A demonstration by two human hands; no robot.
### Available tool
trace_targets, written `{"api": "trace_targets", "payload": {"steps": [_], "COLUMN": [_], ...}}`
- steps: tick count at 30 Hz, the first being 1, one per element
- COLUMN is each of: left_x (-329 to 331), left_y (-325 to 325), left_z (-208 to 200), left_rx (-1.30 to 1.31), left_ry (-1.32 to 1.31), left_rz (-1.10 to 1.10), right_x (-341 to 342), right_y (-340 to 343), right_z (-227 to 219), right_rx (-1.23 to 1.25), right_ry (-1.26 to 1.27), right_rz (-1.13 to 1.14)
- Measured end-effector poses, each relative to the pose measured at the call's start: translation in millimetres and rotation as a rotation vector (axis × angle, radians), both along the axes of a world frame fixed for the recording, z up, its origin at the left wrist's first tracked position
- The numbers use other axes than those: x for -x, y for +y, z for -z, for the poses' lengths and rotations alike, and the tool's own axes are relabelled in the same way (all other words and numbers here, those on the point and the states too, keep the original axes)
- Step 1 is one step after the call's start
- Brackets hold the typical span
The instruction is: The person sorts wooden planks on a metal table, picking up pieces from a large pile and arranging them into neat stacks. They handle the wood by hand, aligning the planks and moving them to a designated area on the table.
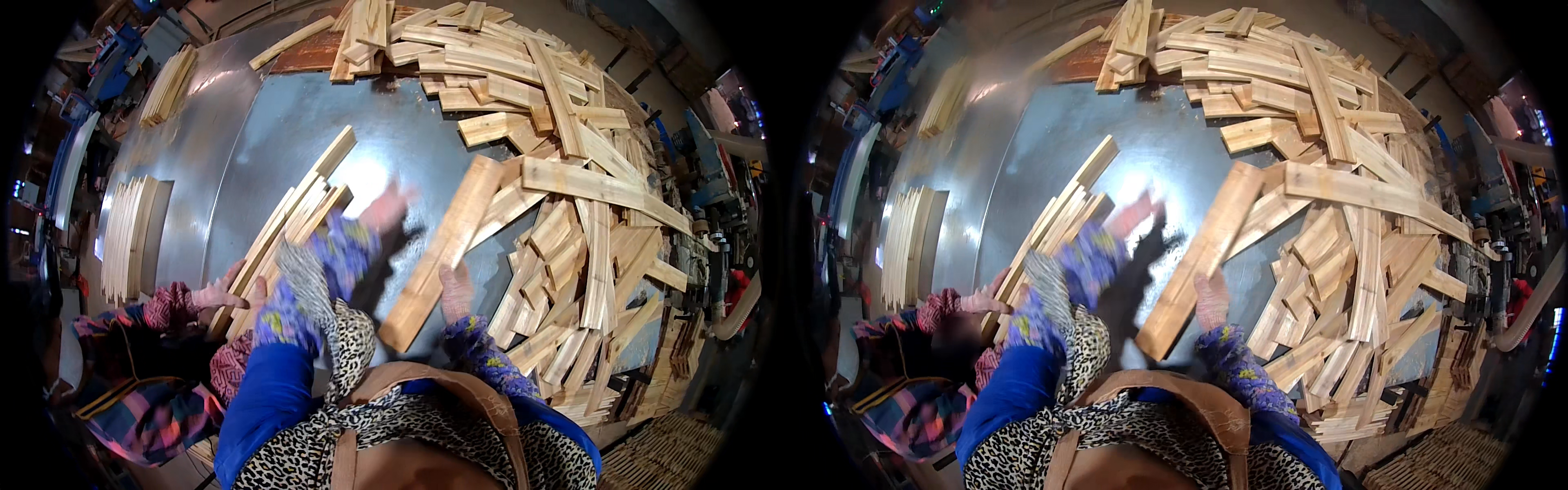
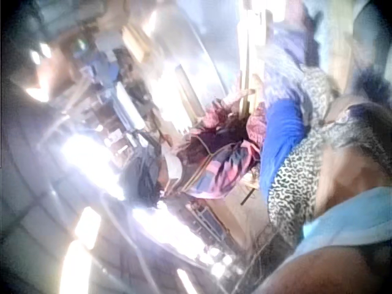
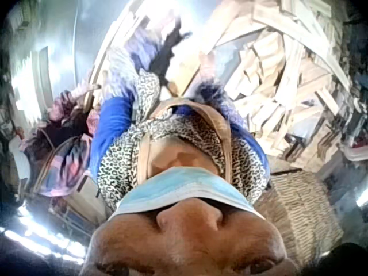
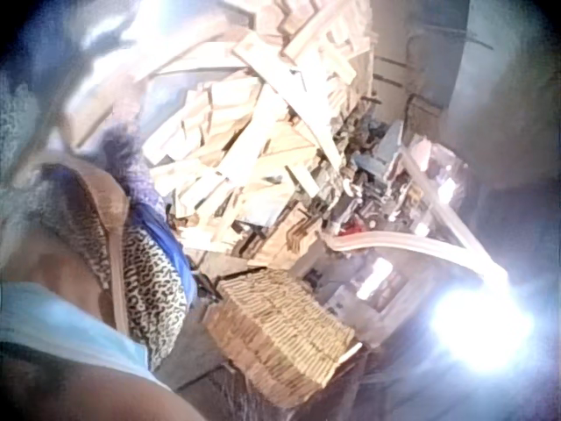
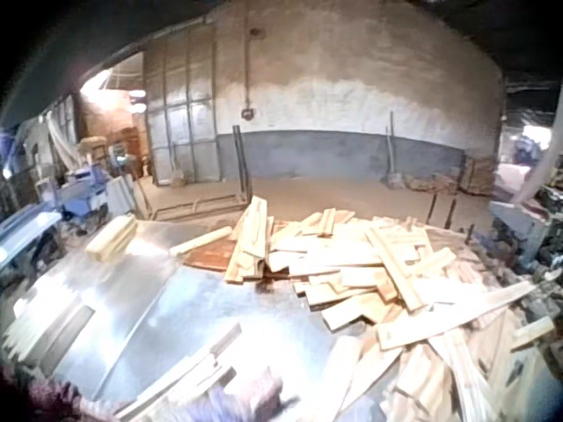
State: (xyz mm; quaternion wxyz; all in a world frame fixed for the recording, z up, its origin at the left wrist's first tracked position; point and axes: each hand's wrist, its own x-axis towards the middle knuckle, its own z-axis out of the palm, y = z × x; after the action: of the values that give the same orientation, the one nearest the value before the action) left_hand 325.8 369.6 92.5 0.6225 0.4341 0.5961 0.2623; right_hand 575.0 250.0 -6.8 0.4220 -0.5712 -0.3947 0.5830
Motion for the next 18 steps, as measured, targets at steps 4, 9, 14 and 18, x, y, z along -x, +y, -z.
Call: {"api": "trace_targets", "payload": {"steps": [4,9,14,18], "left_x": [-40,-20,43,113], "left_y": [-90,-131,-188,-227], "left_z": [62,58,43,10], "left_rx": [0.234,0.221,0.062,0.087], "left_ry": [-0.263,-0.082,0.419,1.124], "left_rz": [-0.172,-0.394,-0.519,-0.42], "right_x": [-22,-56,-71,-94], "right_y": [59,164,227,229], "right_z": [-10,-32,-4,5], "right_rx": [0.064,-0.067,-0.09,0.145], "right_ry": [-0.08,-0.29,-0.023,0.385], "right_rz": [0.147,0.543,0.778,0.679]}}
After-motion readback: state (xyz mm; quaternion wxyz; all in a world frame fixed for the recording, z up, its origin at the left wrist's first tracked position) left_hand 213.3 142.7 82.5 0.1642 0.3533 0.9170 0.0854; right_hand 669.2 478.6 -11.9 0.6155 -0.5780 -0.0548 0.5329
